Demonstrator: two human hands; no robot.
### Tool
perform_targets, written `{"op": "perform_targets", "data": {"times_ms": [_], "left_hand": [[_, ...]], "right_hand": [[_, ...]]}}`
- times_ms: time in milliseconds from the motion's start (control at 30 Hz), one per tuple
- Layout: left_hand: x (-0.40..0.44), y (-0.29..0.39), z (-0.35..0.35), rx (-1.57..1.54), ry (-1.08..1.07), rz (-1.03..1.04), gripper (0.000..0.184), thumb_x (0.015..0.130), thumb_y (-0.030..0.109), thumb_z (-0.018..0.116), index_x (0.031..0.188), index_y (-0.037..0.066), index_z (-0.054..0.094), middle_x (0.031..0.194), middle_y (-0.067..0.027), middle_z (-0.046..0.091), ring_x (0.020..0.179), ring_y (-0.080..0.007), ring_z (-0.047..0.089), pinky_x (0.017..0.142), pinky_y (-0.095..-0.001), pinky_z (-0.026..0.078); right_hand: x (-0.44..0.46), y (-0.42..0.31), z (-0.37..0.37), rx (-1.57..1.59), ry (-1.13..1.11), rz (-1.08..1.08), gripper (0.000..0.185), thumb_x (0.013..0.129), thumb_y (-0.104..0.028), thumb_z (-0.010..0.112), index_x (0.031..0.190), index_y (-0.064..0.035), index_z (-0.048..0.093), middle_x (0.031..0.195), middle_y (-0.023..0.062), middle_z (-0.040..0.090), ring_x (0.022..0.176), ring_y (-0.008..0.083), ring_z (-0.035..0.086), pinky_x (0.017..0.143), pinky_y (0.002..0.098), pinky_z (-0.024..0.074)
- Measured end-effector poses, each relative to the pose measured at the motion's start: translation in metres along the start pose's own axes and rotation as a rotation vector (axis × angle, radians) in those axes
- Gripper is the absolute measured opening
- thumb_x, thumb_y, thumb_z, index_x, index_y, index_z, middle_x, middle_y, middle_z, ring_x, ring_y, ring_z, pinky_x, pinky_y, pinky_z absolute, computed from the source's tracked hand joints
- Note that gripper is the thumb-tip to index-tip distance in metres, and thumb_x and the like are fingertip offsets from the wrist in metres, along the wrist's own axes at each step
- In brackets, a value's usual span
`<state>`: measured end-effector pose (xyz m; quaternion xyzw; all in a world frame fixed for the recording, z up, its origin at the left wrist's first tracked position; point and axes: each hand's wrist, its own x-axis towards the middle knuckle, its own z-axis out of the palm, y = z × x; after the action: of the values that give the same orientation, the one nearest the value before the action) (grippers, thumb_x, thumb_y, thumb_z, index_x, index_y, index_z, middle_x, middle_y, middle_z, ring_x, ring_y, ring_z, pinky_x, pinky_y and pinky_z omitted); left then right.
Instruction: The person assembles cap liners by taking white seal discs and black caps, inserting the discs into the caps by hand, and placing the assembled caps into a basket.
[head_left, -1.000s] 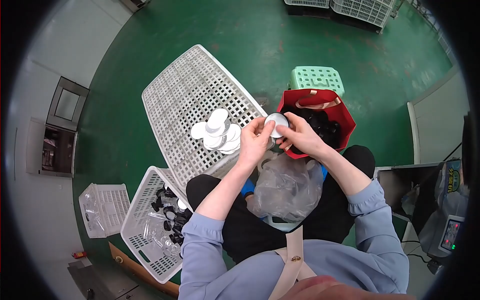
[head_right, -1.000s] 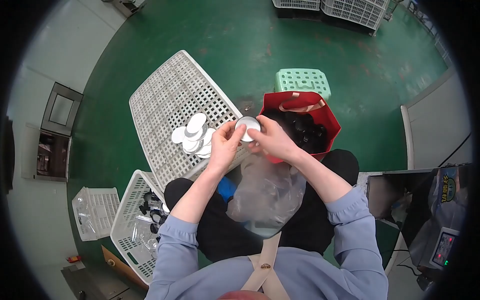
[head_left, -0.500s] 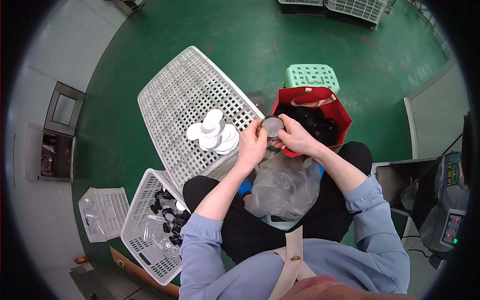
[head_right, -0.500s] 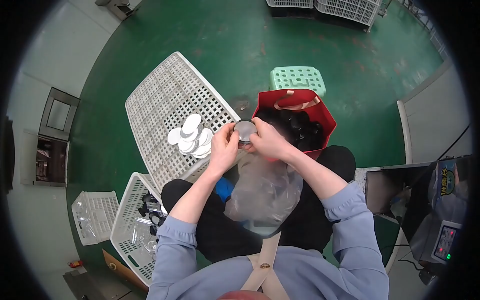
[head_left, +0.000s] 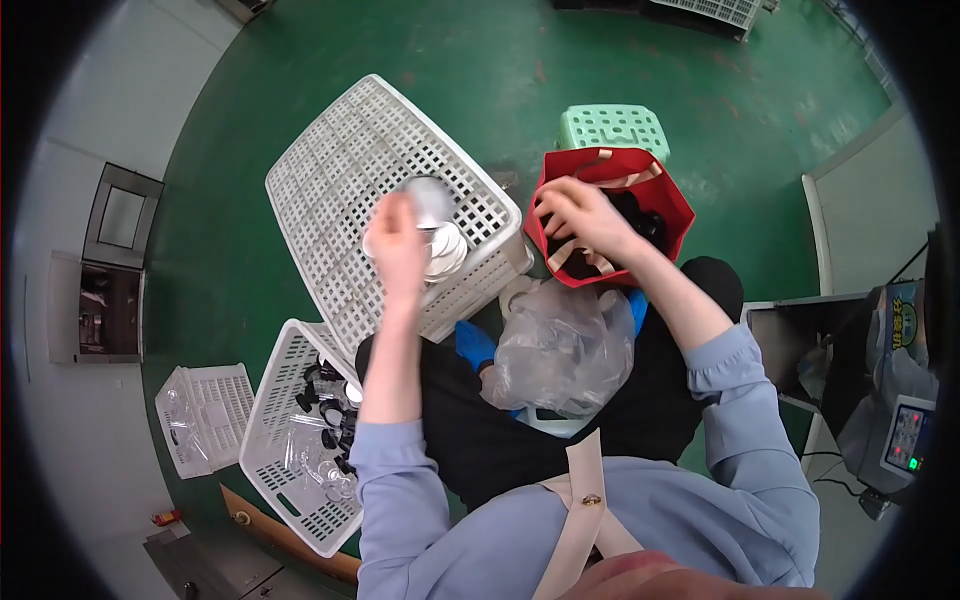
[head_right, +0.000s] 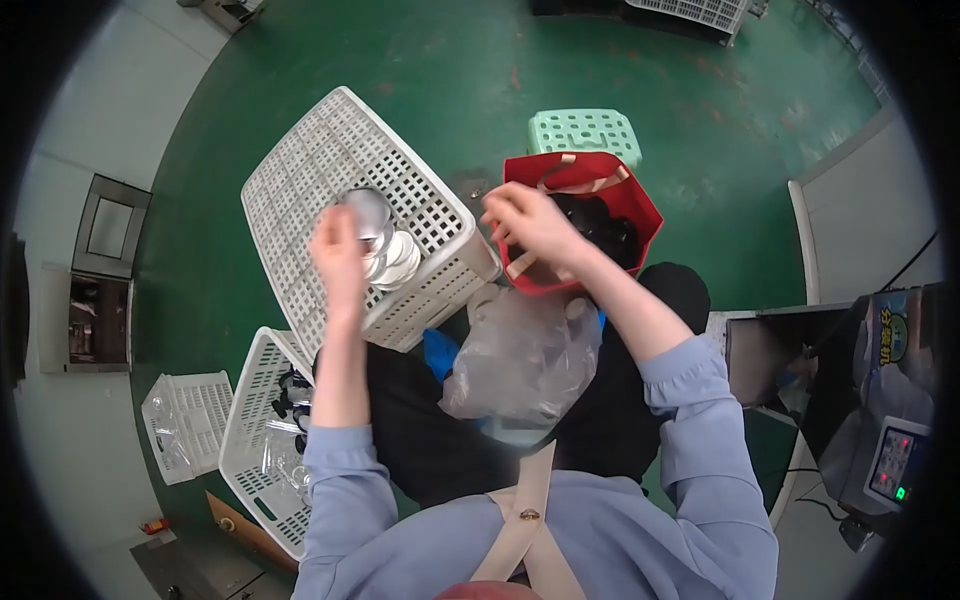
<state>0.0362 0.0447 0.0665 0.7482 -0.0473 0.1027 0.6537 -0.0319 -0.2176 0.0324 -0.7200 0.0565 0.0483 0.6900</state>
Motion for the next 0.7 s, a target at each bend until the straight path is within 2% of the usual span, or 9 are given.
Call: {"op": "perform_targets", "data": {"times_ms": [67, 167, 267, 333, 400, 433, 533, 600, 700], "left_hand": [[0.005, 0.014, -0.061, 0.182, 0.144, 0.077, 0.029, 0.104, 0.024, 0.056, 0.114, -0.002, 0.066, 0.088, -0.0037, 0.068, 0.066, -0.0074, 0.058, 0.053, -0.0224, 0.045], [-0.018, 0.008, -0.161, 0.249, 0.239, -0.001, 0.030, 0.104, 0.025, 0.056, 0.114, -0.002, 0.067, 0.085, -0.0012, 0.066, 0.070, -0.0063, 0.057, 0.054, -0.0210, 0.042], [-0.064, -0.028, -0.284, 0.578, 0.125, -0.200, 0.034, 0.102, 0.028, 0.059, 0.111, -0.003, 0.069, 0.081, -0.0010, 0.065, 0.070, -0.0065, 0.056, 0.058, -0.0233, 0.045], [-0.099, -0.029, -0.321, 0.853, -0.007, -0.395, 0.036, 0.098, 0.029, 0.066, 0.108, -0.004, 0.070, 0.079, -0.0047, 0.068, 0.070, -0.0108, 0.059, 0.064, -0.0289, 0.049], [-0.127, -0.044, -0.351, 1.081, -0.074, -0.367, 0.037, 0.093, 0.028, 0.071, 0.108, -0.005, 0.070, 0.082, -0.0109, 0.071, 0.076, -0.0154, 0.065, 0.073, -0.0331, 0.052], [-0.130, -0.026, -0.337, 1.174, -0.067, -0.372, 0.037, 0.091, 0.026, 0.073, 0.110, -0.005, 0.070, 0.088, -0.0160, 0.073, 0.085, -0.0186, 0.069, 0.080, -0.0340, 0.053], [-0.105, -0.021, -0.320, 0.883, -0.052, -0.249, 0.037, 0.092, 0.025, 0.072, 0.113, -0.006, 0.069, 0.095, -0.0166, 0.074, 0.092, -0.0198, 0.071, 0.084, -0.0341, 0.054], [-0.074, 0.002, -0.266, 0.674, -0.117, -0.193, 0.038, 0.092, 0.024, 0.071, 0.115, -0.006, 0.068, 0.100, -0.0169, 0.074, 0.095, -0.0214, 0.071, 0.086, -0.0342, 0.054], [-0.025, 0.019, -0.180, 0.715, -0.210, -0.065, 0.041, 0.092, 0.026, 0.070, 0.119, -0.004, 0.068, 0.104, -0.0197, 0.074, 0.098, -0.0253, 0.072, 0.088, -0.0361, 0.054]], "right_hand": [[0.011, 0.018, -0.029, -0.253, 0.143, 0.074, 0.033, 0.096, -0.027, 0.059, 0.114, -0.0003, 0.065, 0.098, 0.0143, 0.073, 0.092, 0.0217, 0.072, 0.079, 0.0375, 0.0565], [0.016, 0.048, -0.056, -0.902, 0.160, 0.114, 0.031, 0.090, -0.024, 0.059, 0.112, -0.0028, 0.066, 0.101, 0.0192, 0.072, 0.102, 0.0361, 0.068, 0.091, 0.0461, 0.0521], [0.019, 0.090, -0.081, -1.120, -0.062, 0.319, 0.033, 0.085, -0.025, 0.065, 0.111, -0.0047, 0.070, 0.107, 0.0193, 0.072, 0.104, 0.0354, 0.069, 0.092, 0.0462, 0.0541], [0.022, 0.116, -0.094, -1.253, -0.116, 0.449, 0.033, 0.083, -0.024, 0.066, 0.109, -0.0040, 0.072, 0.109, 0.0204, 0.072, 0.107, 0.0353, 0.068, 0.093, 0.0459, 0.0549], [0.018, 0.124, -0.100, -1.326, -0.247, 0.500, 0.033, 0.082, -0.016, 0.063, 0.110, 0.0008, 0.072, 0.116, 0.0248, 0.069, 0.110, 0.0365, 0.068, 0.092, 0.0459, 0.0561], [0.018, 0.131, -0.100, -1.341, -0.307, 0.547, 0.033, 0.080, -0.014, 0.064, 0.109, -0.0001, 0.073, 0.117, 0.0237, 0.069, 0.110, 0.0359, 0.068, 0.093, 0.0448, 0.0561], [0.018, 0.176, -0.110, -1.308, -0.368, 0.595, 0.029, 0.077, -0.017, 0.068, 0.101, -0.0027, 0.077, 0.113, 0.0211, 0.072, 0.109, 0.0345, 0.069, 0.091, 0.0429, 0.0567], [0.023, 0.208, -0.115, -1.280, -0.402, 0.634, 0.035, 0.070, -0.021, 0.076, 0.101, -0.0060, 0.078, 0.112, 0.0171, 0.073, 0.107, 0.0329, 0.070, 0.088, 0.0424, 0.0579], [0.027, 0.216, -0.106, -1.277, -0.379, 0.781, 0.041, 0.068, -0.022, 0.082, 0.107, -0.0105, 0.078, 0.116, 0.0140, 0.073, 0.111, 0.0306, 0.069, 0.089, 0.0418, 0.0582]]}}
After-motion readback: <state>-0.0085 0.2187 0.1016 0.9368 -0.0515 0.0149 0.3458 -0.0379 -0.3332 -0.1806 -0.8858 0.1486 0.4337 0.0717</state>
